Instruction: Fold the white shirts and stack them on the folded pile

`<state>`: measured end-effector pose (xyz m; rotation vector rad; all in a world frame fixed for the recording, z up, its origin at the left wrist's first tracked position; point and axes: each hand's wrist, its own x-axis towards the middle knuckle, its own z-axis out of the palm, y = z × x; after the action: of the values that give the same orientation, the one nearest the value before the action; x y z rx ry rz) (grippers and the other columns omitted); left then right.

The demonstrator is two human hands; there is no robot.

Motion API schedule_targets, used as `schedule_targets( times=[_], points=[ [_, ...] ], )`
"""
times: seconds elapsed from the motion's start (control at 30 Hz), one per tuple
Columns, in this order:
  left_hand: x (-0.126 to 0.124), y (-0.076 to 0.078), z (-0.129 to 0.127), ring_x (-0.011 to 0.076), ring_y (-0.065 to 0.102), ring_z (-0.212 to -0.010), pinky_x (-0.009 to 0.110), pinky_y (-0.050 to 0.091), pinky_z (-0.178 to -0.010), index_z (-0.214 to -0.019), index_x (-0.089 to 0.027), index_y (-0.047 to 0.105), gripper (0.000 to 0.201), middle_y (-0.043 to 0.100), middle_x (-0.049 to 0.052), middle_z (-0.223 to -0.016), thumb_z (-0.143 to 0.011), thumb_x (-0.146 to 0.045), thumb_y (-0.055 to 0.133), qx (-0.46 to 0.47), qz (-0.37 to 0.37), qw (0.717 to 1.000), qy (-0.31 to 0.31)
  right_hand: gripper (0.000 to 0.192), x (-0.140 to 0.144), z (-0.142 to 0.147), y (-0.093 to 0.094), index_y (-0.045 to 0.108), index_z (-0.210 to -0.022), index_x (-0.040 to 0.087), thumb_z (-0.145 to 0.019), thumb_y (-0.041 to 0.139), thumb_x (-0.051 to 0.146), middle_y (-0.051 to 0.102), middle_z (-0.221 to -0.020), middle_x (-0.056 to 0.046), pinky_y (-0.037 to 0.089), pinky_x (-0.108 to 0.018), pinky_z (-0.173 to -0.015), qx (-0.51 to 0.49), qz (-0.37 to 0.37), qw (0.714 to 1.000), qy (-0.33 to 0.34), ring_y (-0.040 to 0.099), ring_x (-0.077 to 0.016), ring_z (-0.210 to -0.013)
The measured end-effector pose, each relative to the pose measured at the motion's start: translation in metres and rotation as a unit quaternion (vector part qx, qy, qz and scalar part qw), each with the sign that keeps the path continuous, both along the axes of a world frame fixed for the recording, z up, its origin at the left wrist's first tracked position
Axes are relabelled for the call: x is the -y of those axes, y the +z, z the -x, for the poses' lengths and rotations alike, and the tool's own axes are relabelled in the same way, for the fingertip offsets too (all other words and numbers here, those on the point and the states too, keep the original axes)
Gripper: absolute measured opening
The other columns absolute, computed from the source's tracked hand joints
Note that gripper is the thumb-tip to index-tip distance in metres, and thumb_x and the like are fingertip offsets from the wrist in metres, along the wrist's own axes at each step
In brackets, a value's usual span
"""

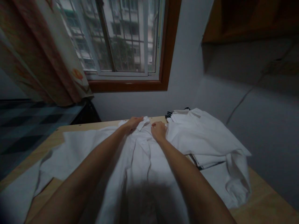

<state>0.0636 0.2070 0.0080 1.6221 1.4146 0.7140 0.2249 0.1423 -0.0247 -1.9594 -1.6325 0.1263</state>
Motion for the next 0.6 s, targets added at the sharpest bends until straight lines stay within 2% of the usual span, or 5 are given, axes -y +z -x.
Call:
schedule_targets(
  times=[0.13,0.33,0.4,0.5,0.6],
  points=[
    [0.004,-0.001,0.007,0.0072,0.039,-0.041,0.020,0.025,-0.042,-0.087,-0.010,0.073,0.032,0.052,-0.002,-0.051,-0.071,-0.037,0.073,0.054,0.034,0.995,-0.081,0.028,-0.011,-0.001,0.006,0.062,-0.117,0.021,-0.090,0.063,0.027,0.063,-0.114,-0.005,0.044,-0.029,-0.084,-0.026,-0.058,0.996,0.058,0.057,-0.0209,-0.103],
    [0.004,-0.010,0.007,0.0157,0.063,-0.074,0.024,0.047,-0.066,-0.102,-0.010,0.071,0.038,0.070,0.004,-0.084,-0.065,-0.017,0.074,-0.020,-0.084,0.988,-0.131,0.017,-0.006,0.000,0.017,0.065,-0.103,0.015,-0.096,0.049,0.017,0.065,-0.105,-0.012,0.041,-0.031,-0.088,0.210,0.004,0.972,0.103,0.057,-0.0237,-0.101],
    [0.010,-0.012,0.006,0.0202,0.064,-0.090,0.029,0.048,-0.081,-0.108,-0.011,0.070,0.040,0.071,0.007,-0.098,-0.069,-0.018,0.073,-0.120,-0.175,0.966,-0.145,0.018,-0.004,-0.001,0.022,0.066,-0.105,0.014,-0.094,0.051,0.015,0.065,-0.108,-0.014,0.041,-0.034,-0.090,0.230,0.021,0.967,0.109,0.056,-0.0264,-0.105],
    [0.027,-0.007,0.010,0.0266,0.057,-0.112,0.037,0.042,-0.098,-0.121,-0.014,0.065,0.040,0.065,0.013,-0.118,-0.083,-0.029,0.063,-0.262,-0.323,0.897,-0.147,0.022,-0.008,0.002,0.037,0.068,-0.104,0.011,-0.090,0.051,0.011,0.066,-0.105,-0.019,0.041,-0.039,-0.090,0.230,0.045,0.968,0.085,0.056,-0.0310,-0.106],
    [0.042,0.005,0.029,0.0280,0.047,-0.126,0.041,0.034,-0.107,-0.132,-0.014,0.056,0.044,0.056,0.016,-0.134,-0.094,-0.032,0.045,-0.333,-0.375,0.864,-0.033,0.027,-0.012,0.014,0.048,0.067,-0.108,0.008,-0.092,0.046,0.012,0.064,-0.110,-0.021,0.040,-0.040,-0.094,0.205,0.032,0.975,0.073,0.056,-0.0317,-0.108]
  ],
)
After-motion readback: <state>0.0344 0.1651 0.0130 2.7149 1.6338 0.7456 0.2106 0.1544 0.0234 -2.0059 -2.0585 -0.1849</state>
